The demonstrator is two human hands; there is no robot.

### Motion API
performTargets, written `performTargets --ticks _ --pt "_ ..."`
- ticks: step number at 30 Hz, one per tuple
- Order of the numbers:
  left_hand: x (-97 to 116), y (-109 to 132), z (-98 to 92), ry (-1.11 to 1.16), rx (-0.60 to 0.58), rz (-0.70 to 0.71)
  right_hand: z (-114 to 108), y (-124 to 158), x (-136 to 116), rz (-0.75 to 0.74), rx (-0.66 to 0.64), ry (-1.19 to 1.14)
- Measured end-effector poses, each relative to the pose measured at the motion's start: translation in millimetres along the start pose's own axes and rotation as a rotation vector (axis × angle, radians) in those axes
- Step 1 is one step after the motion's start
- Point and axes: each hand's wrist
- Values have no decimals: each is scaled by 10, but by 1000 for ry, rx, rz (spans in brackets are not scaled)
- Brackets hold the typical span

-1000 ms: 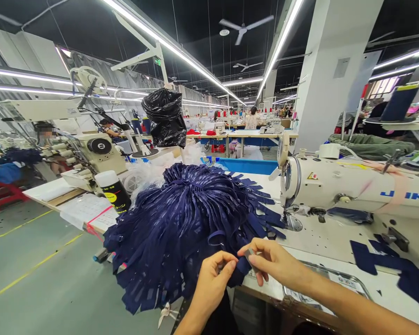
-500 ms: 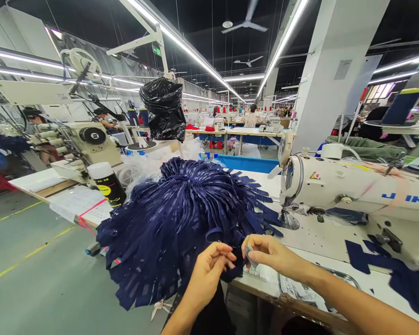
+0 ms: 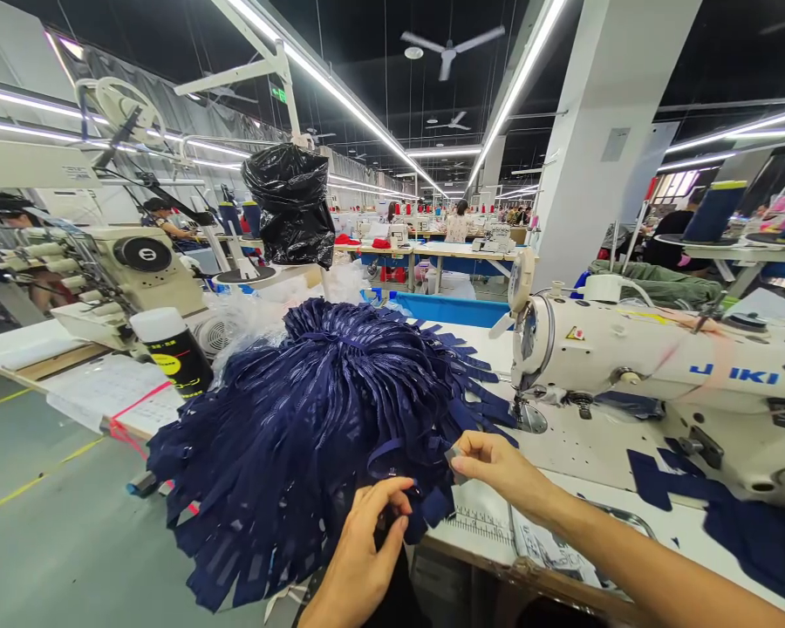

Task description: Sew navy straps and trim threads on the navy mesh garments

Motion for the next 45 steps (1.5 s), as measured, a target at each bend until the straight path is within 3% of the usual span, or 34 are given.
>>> performTargets --ticks 5,14,22,27,33,37,40,45 --pt "25 22 -24 67 -2 -66 32 35 -37 12 -4 2" --pt "-78 81 -12 44 -19 -7 48 115 -11 -84 -42 132" --pt "9 144 -48 14 -21 34 230 270 95 -408 39 671" --pt "-21 163 -70 1 -33 51 227 350 273 -556 -8 994" --pt "81 162 -82 -19 -71 51 203 381 142 -414 22 861" --pt "80 151 -69 -15 -79 109 193 337 239 -529 76 1016" --pt "9 143 -74 -14 -64 90 150 360 353 -580 40 1137" --pt "-22 120 -45 5 -83 72 165 506 199 -567 113 918"
Point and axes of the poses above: each hand's wrist, its own y-axis away from the middle knuckle, its own z-axis out of the palm, x = y × z, and after that the axes turned 9 degrees about -y, right-handed
